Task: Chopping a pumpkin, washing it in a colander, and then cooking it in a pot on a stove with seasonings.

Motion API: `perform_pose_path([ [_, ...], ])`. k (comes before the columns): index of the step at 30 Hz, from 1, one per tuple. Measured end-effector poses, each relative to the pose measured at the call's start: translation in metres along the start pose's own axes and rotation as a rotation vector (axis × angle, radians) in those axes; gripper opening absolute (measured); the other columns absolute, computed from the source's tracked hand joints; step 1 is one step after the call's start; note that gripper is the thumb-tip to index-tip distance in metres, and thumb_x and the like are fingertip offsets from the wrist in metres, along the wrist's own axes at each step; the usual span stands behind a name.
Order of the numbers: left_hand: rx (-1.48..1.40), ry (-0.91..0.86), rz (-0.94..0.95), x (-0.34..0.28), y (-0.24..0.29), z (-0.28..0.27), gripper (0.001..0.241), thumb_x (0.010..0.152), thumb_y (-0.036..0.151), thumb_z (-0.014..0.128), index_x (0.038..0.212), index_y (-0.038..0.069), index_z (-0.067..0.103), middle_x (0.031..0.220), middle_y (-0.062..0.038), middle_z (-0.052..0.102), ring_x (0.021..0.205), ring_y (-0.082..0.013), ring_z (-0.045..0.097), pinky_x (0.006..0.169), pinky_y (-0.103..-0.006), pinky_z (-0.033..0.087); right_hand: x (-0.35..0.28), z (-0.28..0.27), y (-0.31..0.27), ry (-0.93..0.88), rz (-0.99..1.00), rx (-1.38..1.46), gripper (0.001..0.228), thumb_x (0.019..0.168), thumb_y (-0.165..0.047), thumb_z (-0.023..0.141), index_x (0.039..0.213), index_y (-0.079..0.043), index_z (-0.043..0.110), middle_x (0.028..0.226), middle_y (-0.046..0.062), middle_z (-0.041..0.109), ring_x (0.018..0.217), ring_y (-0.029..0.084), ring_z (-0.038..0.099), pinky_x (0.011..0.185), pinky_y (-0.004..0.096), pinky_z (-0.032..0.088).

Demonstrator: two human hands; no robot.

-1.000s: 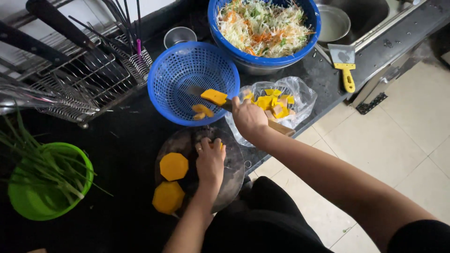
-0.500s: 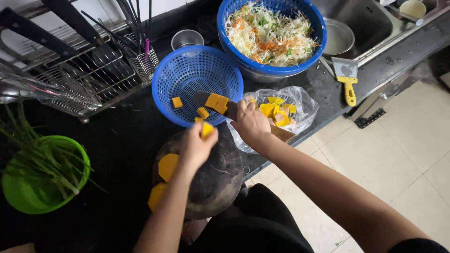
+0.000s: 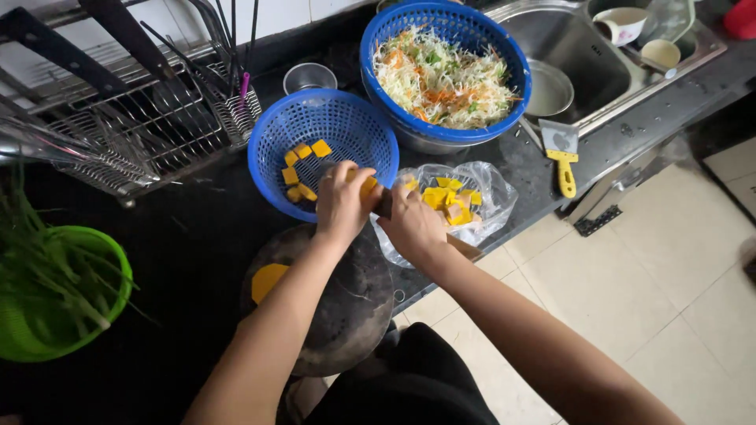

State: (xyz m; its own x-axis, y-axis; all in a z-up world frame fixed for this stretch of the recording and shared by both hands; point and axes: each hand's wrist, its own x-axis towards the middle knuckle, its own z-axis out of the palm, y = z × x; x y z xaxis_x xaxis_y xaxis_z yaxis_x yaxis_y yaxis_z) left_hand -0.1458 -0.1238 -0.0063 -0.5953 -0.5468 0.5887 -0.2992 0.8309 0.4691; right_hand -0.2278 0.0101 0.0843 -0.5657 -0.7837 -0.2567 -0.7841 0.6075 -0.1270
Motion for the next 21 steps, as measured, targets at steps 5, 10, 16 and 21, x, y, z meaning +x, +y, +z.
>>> perform_pose_path([
  [5, 0.018, 0.094, 0.016, 0.016, 0.0, 0.006, 0.027, 0.087, 0.05, 0.075, 0.104, 0.028, 0.075, 0.107, -0.003, 0.061, 0.1, -0.0307, 0.066, 0.084, -0.0465, 0.053, -0.006, 0.018, 0.024, 0.055, -0.005, 0.005, 0.062, 0.094, -0.041, 0.074, 0.135, -0.005, 0.044, 0.114, 0.021, 0.063, 0.1, 0.049, 0.074, 0.086, 0.057, 0.06],
  [10, 0.08, 0.108, -0.263, 0.023, -0.041, -0.004, 0.031, 0.086, 0.044, 0.08, 0.112, 0.027, 0.076, 0.114, -0.006, 0.062, 0.103, -0.0363, 0.066, 0.087, -0.0501, 0.055, -0.05, -0.007, 0.035, 0.123, -0.013, 0.057, 0.054, 0.091, -0.038, 0.077, 0.127, -0.009, 0.049, 0.109, 0.023, 0.065, 0.096, 0.051, 0.074, 0.083, 0.056, 0.062],
  [16, 0.206, 0.094, -0.282, 0.013, -0.095, -0.05, 0.065, 0.089, 0.071, 0.073, 0.127, 0.018, 0.069, 0.118, -0.009, 0.062, 0.112, -0.0369, 0.063, 0.09, -0.0555, 0.048, -0.089, -0.015, 0.062, 0.147, 0.004, 0.152, 0.064, 0.09, -0.037, 0.076, 0.132, 0.001, 0.045, 0.104, 0.037, 0.067, 0.094, 0.061, 0.07, 0.082, 0.067, 0.057],
  [21, 0.031, -0.378, -0.472, -0.05, -0.09, -0.138, 0.046, 0.084, 0.048, 0.084, 0.116, 0.014, 0.077, 0.102, -0.012, 0.076, 0.105, -0.0361, 0.073, 0.09, -0.0482, 0.056, -0.104, 0.025, 0.072, 0.12, 0.044, 0.446, 0.047, 0.088, -0.032, 0.075, 0.128, -0.02, 0.053, 0.092, 0.02, 0.072, 0.095, 0.046, 0.073, 0.083, 0.057, 0.057],
])
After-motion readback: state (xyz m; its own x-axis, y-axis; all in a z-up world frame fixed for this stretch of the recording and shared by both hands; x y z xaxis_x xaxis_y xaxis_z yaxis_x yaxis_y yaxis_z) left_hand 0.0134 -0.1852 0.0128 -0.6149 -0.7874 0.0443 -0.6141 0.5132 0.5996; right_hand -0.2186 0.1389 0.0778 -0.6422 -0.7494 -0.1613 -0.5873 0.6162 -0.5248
